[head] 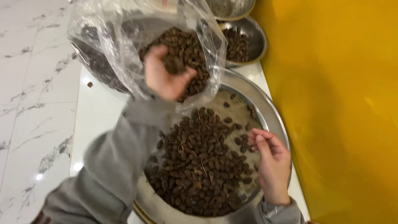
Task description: The person repeatedly scoops dark seeds from a large metal tray, inspects them in both hands, and returns them to the tray. The person occasionally reaches into a plastic bag to add more seeds to the tray. The process is repetitive and focused on handling the seeds by hand.
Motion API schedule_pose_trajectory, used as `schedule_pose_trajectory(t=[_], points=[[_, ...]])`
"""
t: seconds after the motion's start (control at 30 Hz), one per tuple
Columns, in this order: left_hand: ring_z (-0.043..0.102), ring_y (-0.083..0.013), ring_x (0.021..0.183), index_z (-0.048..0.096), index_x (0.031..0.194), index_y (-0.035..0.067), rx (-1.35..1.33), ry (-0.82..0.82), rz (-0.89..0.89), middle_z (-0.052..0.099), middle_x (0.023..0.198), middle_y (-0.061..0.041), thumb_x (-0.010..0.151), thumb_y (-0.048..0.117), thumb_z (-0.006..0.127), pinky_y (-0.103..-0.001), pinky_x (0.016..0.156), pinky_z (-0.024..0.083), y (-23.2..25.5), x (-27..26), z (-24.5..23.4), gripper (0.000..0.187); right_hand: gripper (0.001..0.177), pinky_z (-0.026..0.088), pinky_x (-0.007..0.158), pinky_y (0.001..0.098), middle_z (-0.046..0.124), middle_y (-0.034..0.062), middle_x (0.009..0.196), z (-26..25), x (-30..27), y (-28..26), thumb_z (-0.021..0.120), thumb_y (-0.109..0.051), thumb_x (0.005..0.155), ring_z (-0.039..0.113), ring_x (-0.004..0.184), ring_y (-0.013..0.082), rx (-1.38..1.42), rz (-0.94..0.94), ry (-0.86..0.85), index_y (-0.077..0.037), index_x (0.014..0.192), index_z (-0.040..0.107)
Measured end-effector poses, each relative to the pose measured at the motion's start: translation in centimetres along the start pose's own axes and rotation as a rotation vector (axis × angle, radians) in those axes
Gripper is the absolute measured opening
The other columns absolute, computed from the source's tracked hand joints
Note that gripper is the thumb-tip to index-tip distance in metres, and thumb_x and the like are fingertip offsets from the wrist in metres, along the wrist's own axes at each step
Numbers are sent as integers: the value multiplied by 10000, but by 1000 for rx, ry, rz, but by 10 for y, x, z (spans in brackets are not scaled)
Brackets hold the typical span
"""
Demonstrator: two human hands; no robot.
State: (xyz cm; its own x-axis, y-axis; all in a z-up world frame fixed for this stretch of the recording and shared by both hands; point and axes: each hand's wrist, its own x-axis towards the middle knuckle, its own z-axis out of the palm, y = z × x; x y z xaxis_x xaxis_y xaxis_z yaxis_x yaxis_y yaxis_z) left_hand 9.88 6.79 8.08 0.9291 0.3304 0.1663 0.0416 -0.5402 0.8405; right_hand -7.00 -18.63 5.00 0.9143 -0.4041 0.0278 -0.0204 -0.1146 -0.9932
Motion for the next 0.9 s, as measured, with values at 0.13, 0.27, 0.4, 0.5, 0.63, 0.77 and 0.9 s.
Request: schedule_pose_trajectory(t=[0.13, 0.27, 0.4, 0.5, 0.63, 0.77, 0.9], points=[[218, -481, 1535, 259, 1579, 151, -1461, -166, -740, 248, 1656, -188, 725, 226, 565, -751, 1187, 238, 49, -13, -57, 910, 226, 590, 885, 286, 783, 90, 1104, -9, -1, -3, 653, -64, 949, 718, 1001, 175, -228, 141, -86, -70, 1156, 743], [273, -352, 1552, 390, 1535, 135, -1145, -281, -348, 323, 1695, -136, 793, 396, 609, -648, 1193, 193, 8, -40, -34, 817, 418, 622, 836, 253, 751, 31, 1164, -31, 7, 57, 701, -158, 892, 702, 917, 130, -568, 44, -483, -180, 1308, 676], [669, -174, 1106, 582, 1321, 135, -863, -542, 91, 657, 1301, -44, 940, 95, 565, -317, 904, 625, -17, -97, -8, 383, 580, 609, 754, 280, 671, 7, 1319, -24, -9, 42, 788, -199, 844, 693, 1018, 133, -826, 190, -634, -319, 1389, 632], [705, -142, 1068, 637, 1339, 190, -208, -980, 182, 695, 1288, -19, 918, 180, 641, -286, 963, 616, -2, -139, -1, 422, 713, 316, 1225, 482, 587, 37, 1448, -23, -21, 43, 858, -226, 804, 529, 1363, 231, -926, 86, -762, -239, 1453, 565], [529, -357, 1246, 412, 1532, 104, 196, -1147, 348, 511, 1389, -153, 750, 234, 881, -455, 1081, 453, -37, -189, 51, 921, 869, 442, 1039, 448, 599, 74, 1281, -15, -31, 48, 916, -159, 709, 561, 1224, 275, -1041, -4, -762, -124, 1460, 480], [632, -253, 810, 612, 1292, 104, 710, -544, 636, 551, 1017, -116, 933, 189, 671, -339, 448, 599, -64, -250, 90, 374, 760, 520, 962, 416, 590, 103, 1288, -13, -37, 52, 838, -123, 751, 621, 1165, 295, -979, 91, -722, -139, 1428, 496], [602, -269, 796, 644, 1086, 110, 671, -465, 624, 494, 1068, -117, 842, 101, 699, -363, 367, 567, -79, -250, 105, 250, 581, 522, 885, 395, 639, 108, 1193, -13, -33, 68, 795, -116, 762, 650, 1086, 301, -927, 50, -688, -121, 1299, 574]])
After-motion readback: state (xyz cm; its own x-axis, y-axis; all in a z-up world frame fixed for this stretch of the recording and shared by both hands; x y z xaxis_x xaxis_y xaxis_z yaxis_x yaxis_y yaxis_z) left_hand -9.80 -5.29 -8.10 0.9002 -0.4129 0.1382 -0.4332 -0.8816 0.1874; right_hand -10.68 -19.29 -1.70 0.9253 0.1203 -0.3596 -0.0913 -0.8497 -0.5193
